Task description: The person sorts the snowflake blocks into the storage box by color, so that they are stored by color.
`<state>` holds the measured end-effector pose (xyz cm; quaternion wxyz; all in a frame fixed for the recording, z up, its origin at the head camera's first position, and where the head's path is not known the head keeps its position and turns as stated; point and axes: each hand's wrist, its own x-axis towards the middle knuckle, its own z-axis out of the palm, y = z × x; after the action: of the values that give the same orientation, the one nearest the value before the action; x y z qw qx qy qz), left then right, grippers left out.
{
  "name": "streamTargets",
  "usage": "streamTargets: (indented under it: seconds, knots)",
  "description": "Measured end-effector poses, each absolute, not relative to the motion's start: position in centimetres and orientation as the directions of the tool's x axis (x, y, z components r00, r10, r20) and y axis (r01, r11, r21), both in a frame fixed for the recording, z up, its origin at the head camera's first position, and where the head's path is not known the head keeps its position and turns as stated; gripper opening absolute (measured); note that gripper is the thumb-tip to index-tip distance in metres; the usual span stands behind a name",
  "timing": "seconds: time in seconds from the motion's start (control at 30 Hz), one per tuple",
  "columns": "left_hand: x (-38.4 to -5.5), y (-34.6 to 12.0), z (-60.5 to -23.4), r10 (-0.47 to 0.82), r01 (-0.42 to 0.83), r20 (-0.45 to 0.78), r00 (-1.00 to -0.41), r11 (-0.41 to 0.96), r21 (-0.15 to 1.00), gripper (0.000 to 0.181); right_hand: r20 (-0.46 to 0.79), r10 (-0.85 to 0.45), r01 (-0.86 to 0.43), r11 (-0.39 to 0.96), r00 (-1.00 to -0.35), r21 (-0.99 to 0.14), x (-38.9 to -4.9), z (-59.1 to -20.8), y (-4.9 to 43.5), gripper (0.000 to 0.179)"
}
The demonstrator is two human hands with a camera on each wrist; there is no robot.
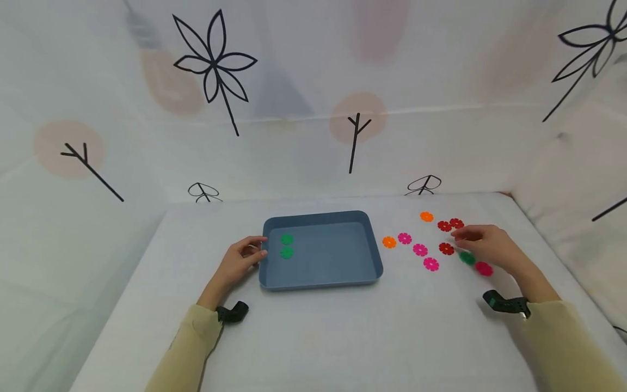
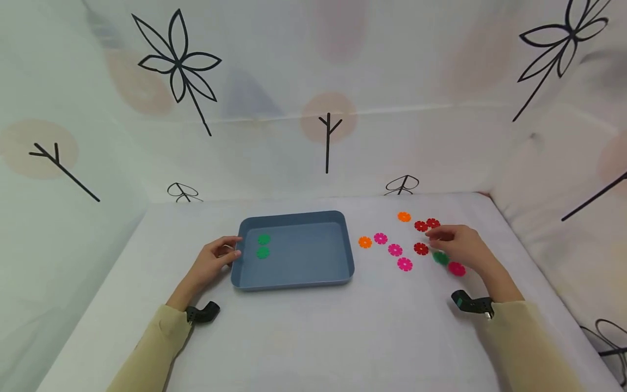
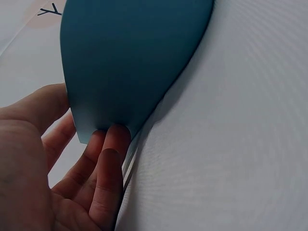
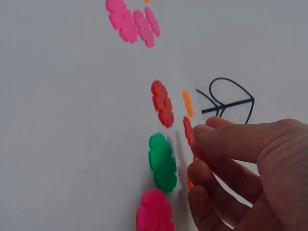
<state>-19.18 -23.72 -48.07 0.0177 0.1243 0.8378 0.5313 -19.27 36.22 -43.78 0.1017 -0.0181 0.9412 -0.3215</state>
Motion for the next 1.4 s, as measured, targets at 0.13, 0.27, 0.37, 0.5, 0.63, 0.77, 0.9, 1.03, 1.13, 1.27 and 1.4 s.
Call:
streamTargets:
  seconds: [0.13, 0.27, 0.37, 0.5, 0.63, 0.77, 0.9, 1.03, 1.13, 1.27, 1.4]
  knots:
    - [-19.0, -23.5, -47.7, 0.227, 0.169, 0.078, -0.971, 0.415, 0.894, 0.039, -0.166, -0.086, 0.027, 0.815, -0.982, -0.578, -18.5, -44.2, 38.0, 0.048]
    - [-18.6, -23.2, -46.8, 0.234, 0.165, 0.071, -0.97, 0.413, 0.896, 0.04, -0.172, -0.094, 0.021, 0.823, -0.981, -0.568, -18.2, -44.4, 39.0, 0.049]
    - [-18.5, -23.1, -46.6, 0.235, 0.169, 0.076, -0.969, 0.408, 0.897, 0.04, -0.203, -0.115, 0.026, 0.812, -0.972, -0.583, -18.1, -44.5, 39.4, 0.05]
    - [-19.0, -23.4, -47.4, 0.227, 0.175, 0.084, -0.97, 0.414, 0.893, 0.039, -0.245, -0.142, 0.04, 0.789, -0.959, -0.613, -18.3, -44.5, 39.7, 0.051]
    - [-19.2, -23.6, -48.0, 0.229, 0.191, 0.104, -0.968, 0.4, 0.897, 0.038, -0.28, -0.166, 0.038, 0.799, -0.945, -0.601, -18.7, -44.5, 39.5, 0.046]
    - [-19.2, -23.8, -48.1, 0.232, 0.203, 0.118, -0.966, 0.391, 0.898, 0.038, -0.307, -0.17, 0.037, 0.821, -0.936, -0.569, -19.0, -44.4, 39.2, 0.043]
    - [-19.2, -23.7, -48.1, 0.234, 0.204, 0.116, -0.965, 0.394, 0.896, 0.038, -0.321, -0.169, 0.049, 0.818, -0.932, -0.573, -19.1, -44.3, 39.2, 0.045]
    - [-19.3, -23.7, -48.1, 0.233, 0.203, 0.116, -0.965, 0.394, 0.896, 0.037, -0.339, -0.158, 0.079, 0.802, -0.928, -0.591, -18.9, -44.4, 39.1, 0.051]
    - [-19.3, -23.7, -48.2, 0.235, 0.205, 0.117, -0.965, 0.394, 0.896, 0.037, -0.341, -0.144, 0.094, 0.8, -0.929, -0.593, -18.8, -44.5, 39.1, 0.054]
    - [-19.3, -23.7, -48.2, 0.234, 0.202, 0.114, -0.965, 0.396, 0.896, 0.038, -0.33, -0.131, 0.093, 0.807, -0.935, -0.584, -18.7, -44.6, 39.0, 0.053]
    - [-19.1, -23.6, -47.5, 0.237, 0.192, 0.101, -0.966, 0.404, 0.894, 0.038, -0.337, -0.128, 0.099, 0.808, -0.933, -0.581, -18.9, -44.6, 38.9, 0.05]
